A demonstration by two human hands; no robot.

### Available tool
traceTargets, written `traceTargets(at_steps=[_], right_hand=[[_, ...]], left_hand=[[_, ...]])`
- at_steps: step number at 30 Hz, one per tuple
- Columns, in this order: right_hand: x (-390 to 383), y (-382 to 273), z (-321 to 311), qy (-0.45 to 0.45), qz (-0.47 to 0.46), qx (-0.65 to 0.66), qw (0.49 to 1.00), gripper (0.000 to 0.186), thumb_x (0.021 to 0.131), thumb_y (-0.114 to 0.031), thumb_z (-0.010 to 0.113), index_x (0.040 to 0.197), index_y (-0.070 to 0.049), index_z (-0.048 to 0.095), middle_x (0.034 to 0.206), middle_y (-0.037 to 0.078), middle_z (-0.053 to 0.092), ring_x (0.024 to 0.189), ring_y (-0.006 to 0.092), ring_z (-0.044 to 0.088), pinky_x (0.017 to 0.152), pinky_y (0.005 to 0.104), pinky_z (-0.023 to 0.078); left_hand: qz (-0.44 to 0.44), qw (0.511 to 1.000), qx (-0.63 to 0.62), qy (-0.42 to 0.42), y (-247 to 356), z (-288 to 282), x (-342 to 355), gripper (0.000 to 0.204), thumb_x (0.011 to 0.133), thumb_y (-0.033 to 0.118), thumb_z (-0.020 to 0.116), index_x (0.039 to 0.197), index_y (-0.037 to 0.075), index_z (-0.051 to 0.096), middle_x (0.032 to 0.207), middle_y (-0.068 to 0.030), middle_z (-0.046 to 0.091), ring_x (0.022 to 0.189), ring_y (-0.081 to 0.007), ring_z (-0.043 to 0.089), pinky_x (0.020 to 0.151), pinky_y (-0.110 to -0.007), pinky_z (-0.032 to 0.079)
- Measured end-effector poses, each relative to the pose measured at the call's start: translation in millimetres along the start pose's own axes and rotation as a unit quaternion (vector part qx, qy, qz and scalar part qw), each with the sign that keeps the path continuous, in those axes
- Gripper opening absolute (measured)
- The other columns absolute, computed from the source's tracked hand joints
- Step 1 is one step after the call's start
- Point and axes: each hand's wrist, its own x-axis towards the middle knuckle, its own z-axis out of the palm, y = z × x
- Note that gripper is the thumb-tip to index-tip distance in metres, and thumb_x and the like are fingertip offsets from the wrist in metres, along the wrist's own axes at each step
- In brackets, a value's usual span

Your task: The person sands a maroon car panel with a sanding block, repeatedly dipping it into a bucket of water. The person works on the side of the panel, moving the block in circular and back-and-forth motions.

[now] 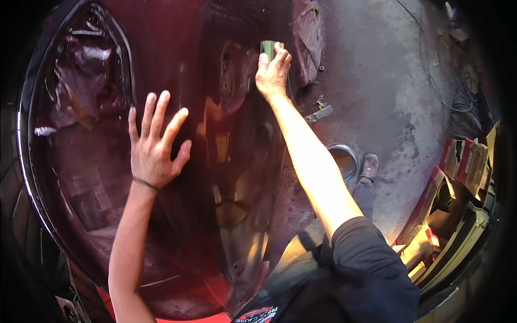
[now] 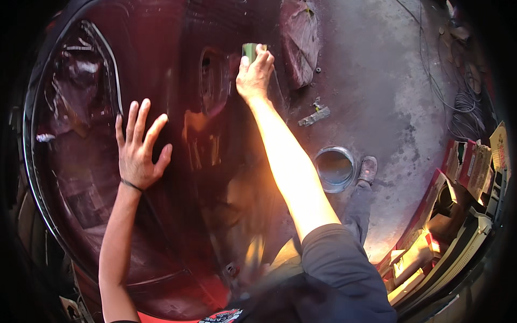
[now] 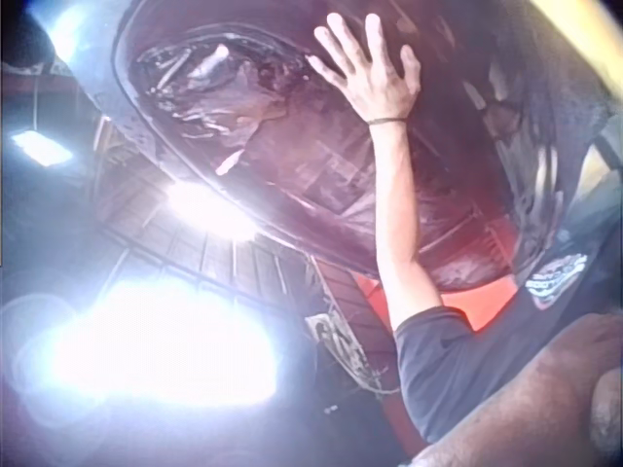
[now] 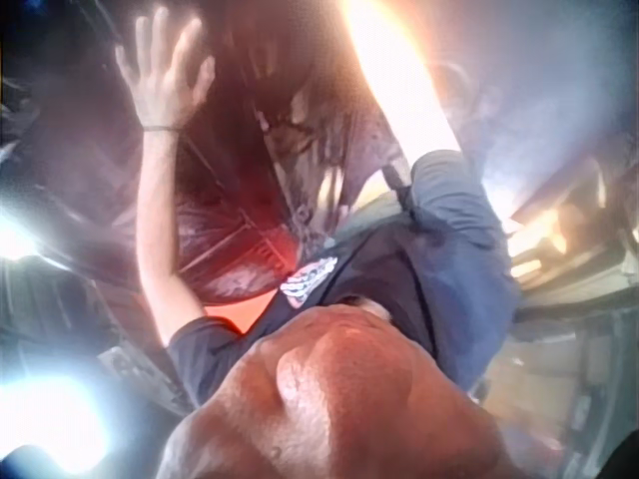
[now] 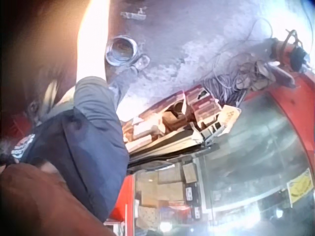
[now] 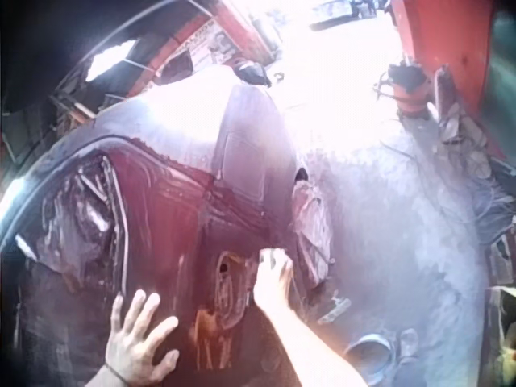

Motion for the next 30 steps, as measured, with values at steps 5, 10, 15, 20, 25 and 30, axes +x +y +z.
traceTargets(at_steps=[5,10,15,20,25,30], right_hand=[[-159,-7,-21,-0.034,-0.092,0.033,0.995,0.061,0.108,-0.014,0.065,0.161,0.005,0.041,0.155,0.036,0.047,0.142,0.0536,0.049,0.123,0.0629,0.037],[-81,-10,-2,-0.014,-0.172,0.024,0.985,0.061,0.111,-0.019,0.061,0.163,0.006,0.041,0.157,0.034,0.047,0.140,0.0541,0.051,0.121,0.0631,0.039],[18,-19,-1,0.001,-0.107,0.001,0.994,0.056,0.108,-0.028,0.068,0.152,0.000,0.049,0.151,0.030,0.054,0.136,0.0529,0.055,0.117,0.0622,0.044],[-261,-28,-44,-0.048,-0.142,0.041,0.988,0.061,0.109,-0.010,0.063,0.163,0.004,0.037,0.159,0.036,0.044,0.142,0.0547,0.048,0.121,0.0641,0.039],[-433,-69,-105,-0.093,-0.120,0.045,0.987,0.066,0.104,-0.001,0.068,0.163,0.000,0.039,0.159,0.037,0.046,0.141,0.0545,0.050,0.121,0.0670,0.038],[-199,-46,-56,-0.035,-0.174,0.002,0.984,0.051,0.112,-0.017,0.064,0.155,0.000,0.042,0.152,0.031,0.051,0.141,0.0507,0.052,0.121,0.0574,0.043]], left_hand=[[-0.004,1.000,0.012,0.019,-4,8,-13,0.069,0.095,0.028,0.079,0.161,0.022,0.062,0.184,-0.0122,0.037,0.174,-0.0341,0.025,0.140,-0.060,0.014],[0.010,0.998,0.035,0.041,-6,10,-17,0.064,0.099,0.032,0.076,0.161,0.023,0.062,0.184,-0.0097,0.038,0.173,-0.0327,0.027,0.139,-0.058,0.016],[0.059,0.993,0.051,0.088,-9,21,-5,0.064,0.100,0.037,0.076,0.161,0.025,0.061,0.184,-0.0072,0.039,0.173,-0.0319,0.028,0.138,-0.060,0.019],[0.031,0.991,0.090,0.096,-24,37,-17,0.061,0.104,0.045,0.071,0.161,0.028,0.059,0.182,-0.0064,0.040,0.172,-0.0308,0.029,0.138,-0.061,0.020],[0.024,0.987,0.119,0.103,-26,41,-14,0.058,0.107,0.051,0.069,0.161,0.029,0.059,0.182,-0.0063,0.041,0.173,-0.0298,0.029,0.139,-0.062,0.021],[0.045,0.991,0.051,0.118,8,28,-17,0.061,0.099,0.041,0.075,0.153,0.015,0.062,0.172,-0.0210,0.051,0.166,-0.0400,0.039,0.137,-0.063,0.025]])
